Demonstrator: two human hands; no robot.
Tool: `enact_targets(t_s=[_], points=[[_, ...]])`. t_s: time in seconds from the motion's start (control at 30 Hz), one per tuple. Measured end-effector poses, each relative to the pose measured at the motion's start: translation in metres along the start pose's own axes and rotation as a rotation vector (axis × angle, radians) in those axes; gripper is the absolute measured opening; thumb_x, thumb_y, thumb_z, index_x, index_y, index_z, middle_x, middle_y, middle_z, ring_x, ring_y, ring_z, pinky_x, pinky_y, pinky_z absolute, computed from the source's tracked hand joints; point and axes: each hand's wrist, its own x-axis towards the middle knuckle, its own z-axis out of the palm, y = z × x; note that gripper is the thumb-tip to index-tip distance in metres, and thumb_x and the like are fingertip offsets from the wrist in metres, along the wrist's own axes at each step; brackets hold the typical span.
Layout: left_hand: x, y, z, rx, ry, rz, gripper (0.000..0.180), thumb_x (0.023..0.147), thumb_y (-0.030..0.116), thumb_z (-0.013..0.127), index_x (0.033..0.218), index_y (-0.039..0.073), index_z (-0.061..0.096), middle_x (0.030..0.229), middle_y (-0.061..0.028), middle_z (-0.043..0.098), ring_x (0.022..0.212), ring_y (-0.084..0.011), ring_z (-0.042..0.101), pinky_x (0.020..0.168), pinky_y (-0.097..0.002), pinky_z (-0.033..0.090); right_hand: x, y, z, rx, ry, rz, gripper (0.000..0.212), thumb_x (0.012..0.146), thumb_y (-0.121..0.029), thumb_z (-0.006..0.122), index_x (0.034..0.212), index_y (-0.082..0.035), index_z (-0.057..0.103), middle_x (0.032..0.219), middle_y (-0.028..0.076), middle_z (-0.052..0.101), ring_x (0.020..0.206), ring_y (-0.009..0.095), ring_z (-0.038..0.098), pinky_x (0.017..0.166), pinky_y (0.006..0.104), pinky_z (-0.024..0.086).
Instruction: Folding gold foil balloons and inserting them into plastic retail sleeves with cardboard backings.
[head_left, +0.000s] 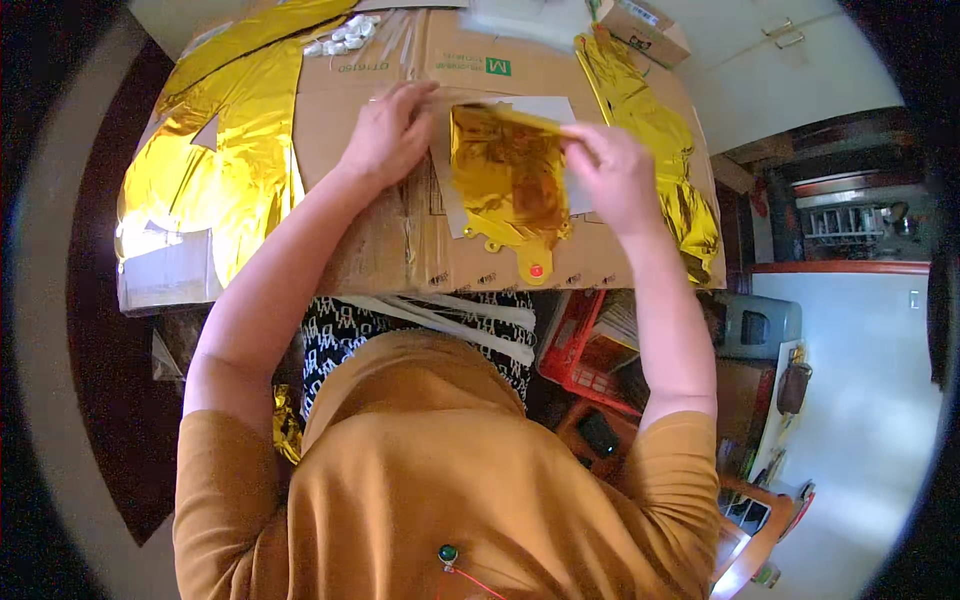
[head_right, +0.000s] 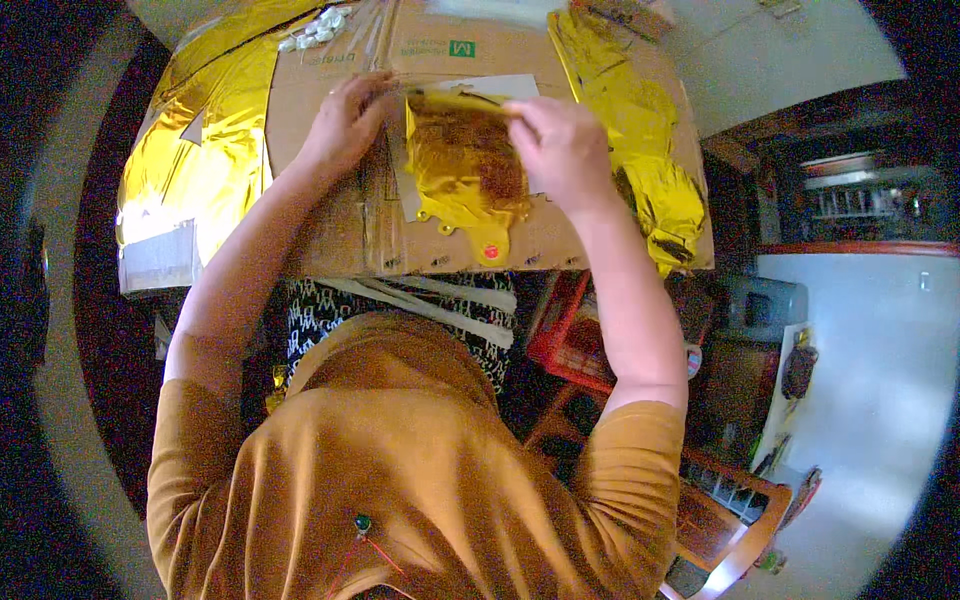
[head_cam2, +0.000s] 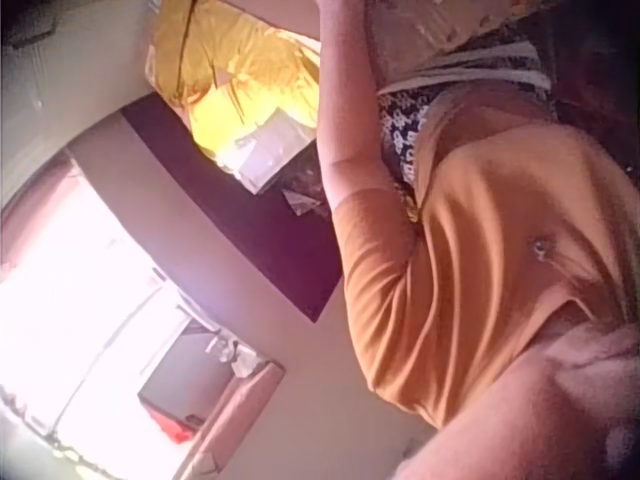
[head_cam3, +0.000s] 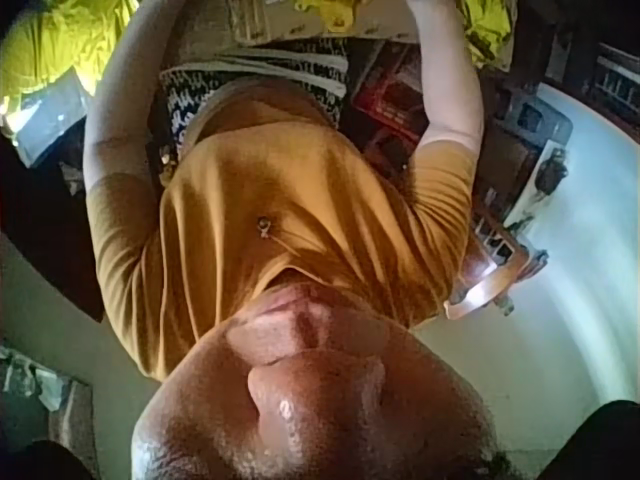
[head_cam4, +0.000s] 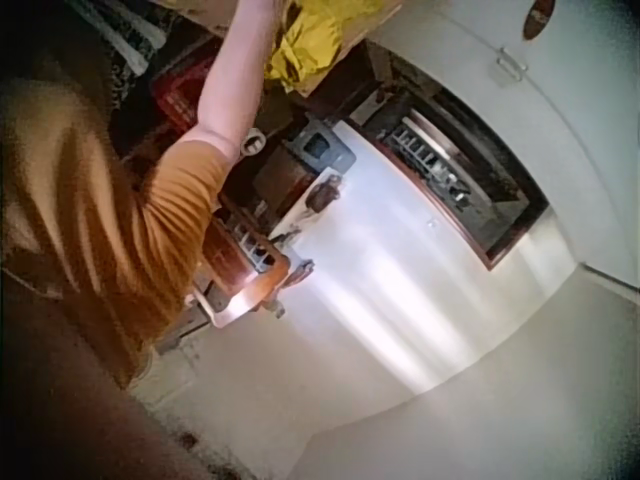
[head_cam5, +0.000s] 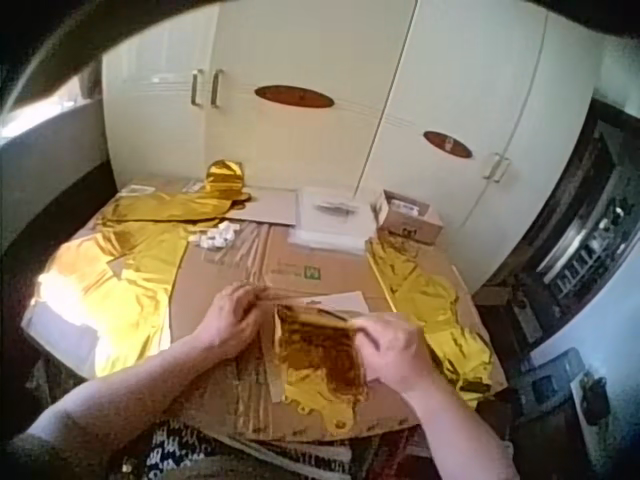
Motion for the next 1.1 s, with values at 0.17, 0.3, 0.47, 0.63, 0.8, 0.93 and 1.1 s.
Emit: enact_targets(t_s=[0.17,0.3,0.47,0.63,0.8,0.93,1.1], points=[[-0.004,0.022,0.004,0.384,0.005,0.023,0.044,0.082,0.033,0.064,0.118,0.007,0.068,0.126,-0.0121,0.062,0.118,-0.0355,0.056,0.1,-0.0469,0.044,0.035,0.019,-0.027,0.068,-0.084,0.216,0.021,0.092,-0.019,0.071,0.103,-0.001,0.072,0.083,0.005,0.072,0.073,0.01,0.062,0.068,0.0275,0.049],[-0.007,0.017,0.007,0.411,-0.112,0.076,0.048,0.087,0.031,0.065,0.13,0.009,0.061,0.137,-0.014,0.055,0.125,-0.0374,0.051,0.104,-0.0486,0.042,0.072,0.046,-0.034,0.038,-0.234,0.233,0.025,0.093,-0.023,0.069,0.1,0.001,0.071,0.08,0.003,0.069,0.072,0.007,0.057,0.066,0.026,0.047],[-0.027,0.021,0.003,0.3,-0.157,0.17,0.048,0.091,0.028,0.064,0.133,0.007,0.058,0.138,-0.0142,0.054,0.126,-0.0375,0.049,0.106,-0.0485,0.04,0.103,0.064,-0.051,0.006,-0.039,0.1,0.029,0.093,-0.026,0.069,0.107,-0.001,0.071,0.082,0.006,0.072,0.073,0.01,0.062,0.068,0.029,0.049],[-0.049,0.015,-0.014,0.217,-0.164,0.255,0.048,0.091,0.025,0.065,0.133,0.005,0.057,0.14,-0.0156,0.052,0.13,-0.0387,0.046,0.111,-0.0488,0.037,0.094,0.0,-0.064,-0.277,0.29,-0.044,0.02,0.09,-0.02,0.07,0.108,-0.013,0.074,0.091,0.013,0.073,0.076,0.022,0.068,0.068,0.0345,0.052],[-0.068,0.024,-0.021,0.211,-0.142,0.246,0.048,0.09,0.023,0.067,0.132,0.004,0.057,0.141,-0.0171,0.051,0.132,-0.0386,0.044,0.113,-0.0486,0.036,0.005,-0.032,-0.029,-0.424,0.171,-0.506,0.015,0.085,-0.01,0.064,0.098,-0.006,0.07,0.094,0.011,0.071,0.083,0.024,0.069,0.075,0.0378,0.054],[-0.092,0.033,-0.03,0.182,-0.134,0.21,0.047,0.087,0.019,0.068,0.13,0.003,0.058,0.137,-0.0172,0.054,0.13,-0.0388,0.047,0.11,-0.0483,0.039,-0.072,-0.032,0.021,-0.359,-0.001,-0.551,0.018,0.082,-0.009,0.066,0.099,-0.003,0.068,0.104,0.013,0.07,0.094,0.028,0.069,0.081,0.0387,0.054],[-0.133,0.053,-0.036,0.141,-0.087,0.266,0.047,0.083,0.015,0.071,0.127,0.005,0.06,0.131,-0.0166,0.057,0.125,-0.0388,0.052,0.107,-0.0485,0.042,-0.097,-0.034,0.027,-0.179,-0.122,-0.419,0.026,0.078,-0.014,0.073,0.101,-0.002,0.069,0.112,0.013,0.069,0.105,0.029,0.067,0.087,0.0415,0.053]])
